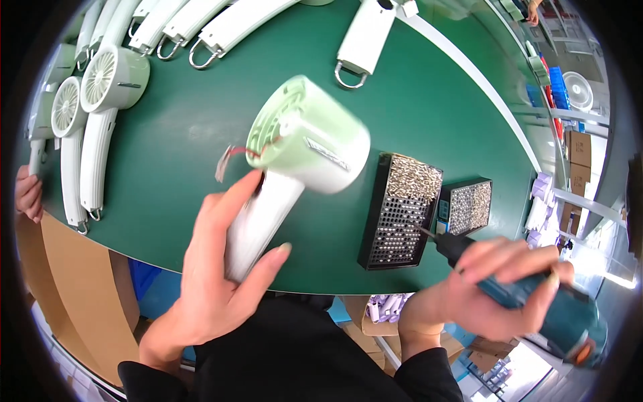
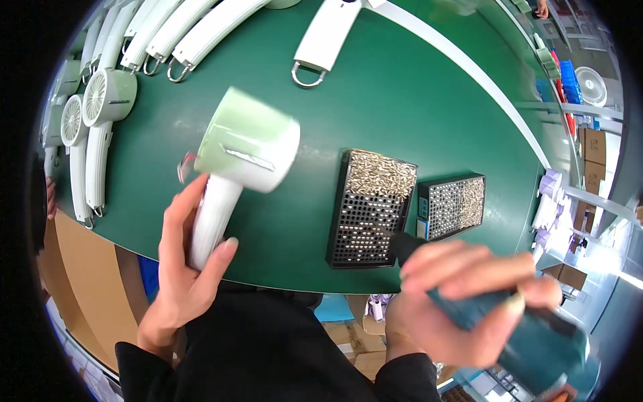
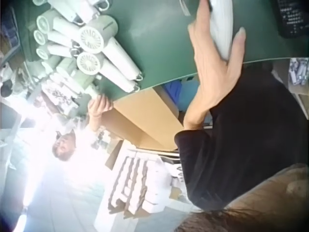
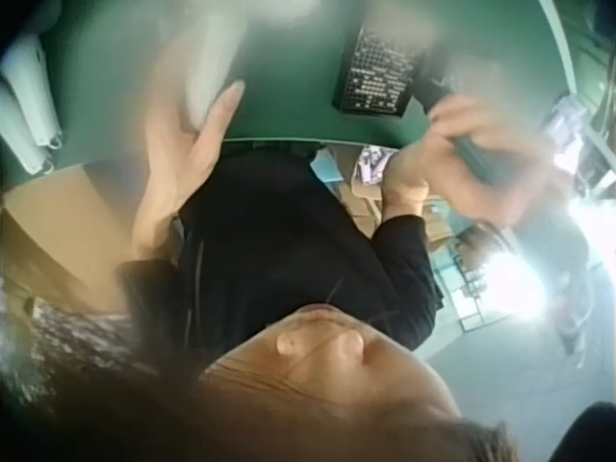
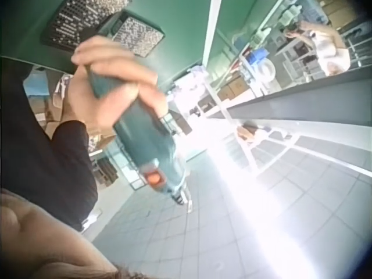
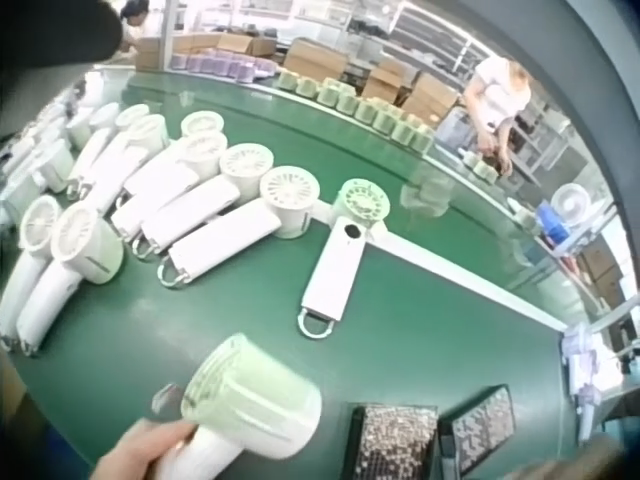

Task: The person assembles portable fans by driving screws into the fan casings with an electric screwdriver and arranging the fans along the assembly line table.

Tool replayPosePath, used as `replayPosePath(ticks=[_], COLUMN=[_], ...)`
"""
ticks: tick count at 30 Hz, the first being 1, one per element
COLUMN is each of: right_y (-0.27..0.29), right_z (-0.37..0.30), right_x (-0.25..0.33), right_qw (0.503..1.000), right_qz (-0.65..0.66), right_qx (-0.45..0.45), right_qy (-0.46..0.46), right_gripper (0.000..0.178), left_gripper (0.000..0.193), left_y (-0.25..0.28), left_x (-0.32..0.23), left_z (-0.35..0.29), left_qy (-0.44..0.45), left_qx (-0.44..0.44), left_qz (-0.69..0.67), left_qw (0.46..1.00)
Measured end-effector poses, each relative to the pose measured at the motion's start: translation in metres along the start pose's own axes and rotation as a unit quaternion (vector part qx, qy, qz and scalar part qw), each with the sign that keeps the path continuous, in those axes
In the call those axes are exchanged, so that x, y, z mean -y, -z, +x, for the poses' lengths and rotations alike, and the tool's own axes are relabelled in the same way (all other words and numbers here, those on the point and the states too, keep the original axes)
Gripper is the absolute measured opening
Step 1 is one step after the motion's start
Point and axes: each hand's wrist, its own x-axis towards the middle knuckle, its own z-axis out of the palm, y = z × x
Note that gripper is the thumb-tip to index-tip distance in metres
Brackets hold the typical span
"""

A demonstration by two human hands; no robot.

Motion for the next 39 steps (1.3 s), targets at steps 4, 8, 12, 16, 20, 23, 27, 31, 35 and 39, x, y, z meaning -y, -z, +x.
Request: replayPosePath(ticks=[4,8,12,16,20,23,27,31,35,39], right_y=[-0.003,0.000,-0.002,-0.007,-0.001,-0.001,-0.028,-0.043,-0.034,-0.023], right_z=[0.001,0.001,-0.002,-0.004,-0.001,0.003,0.008,0.008,0.008,0.014], right_x=[-0.008,-0.013,-0.014,-0.013,-0.008,0.001,0.009,0.010,0.015,0.015], right_qw=[0.996,0.995,0.995,0.994,0.999,0.999,0.992,0.989,0.981,0.969], right_qz=[-0.043,-0.039,-0.061,-0.073,-0.030,0.026,0.092,0.083,0.015,0.002], right_qx=[-0.054,-0.044,-0.027,-0.020,-0.033,-0.002,-0.017,0.053,0.171,0.244], right_qy=[-0.060,-0.076,-0.080,-0.074,-0.017,0.023,0.082,0.108,0.088,0.038], right_gripper=[0.016,0.017,0.018,0.018,0.015,0.021,0.027,0.028,0.038,0.033], left_gripper=[0.059,0.053,0.056,0.059,0.059,0.060,0.060,0.061,0.061,0.061], left_y=[0.003,0.003,0.003,0.004,0.004,0.003,-0.005,-0.007,-0.007,-0.004], left_x=[0.004,0.000,-0.007,-0.012,-0.015,-0.018,-0.012,-0.009,-0.006,-0.009], left_z=[-0.012,-0.019,-0.015,-0.013,-0.013,-0.015,-0.018,-0.020,-0.020,-0.021], left_qy=[-0.086,-0.101,-0.098,-0.076,-0.085,-0.101,-0.139,-0.160,-0.166,-0.149], left_qx=[-0.010,0.013,0.048,0.089,0.091,0.119,0.118,0.093,0.096,0.099], left_qz=[0.195,0.261,0.306,0.330,0.322,0.293,0.272,0.293,0.290,0.271], left_qw=[0.977,0.960,0.946,0.937,0.939,0.943,0.945,0.938,0.938,0.946])
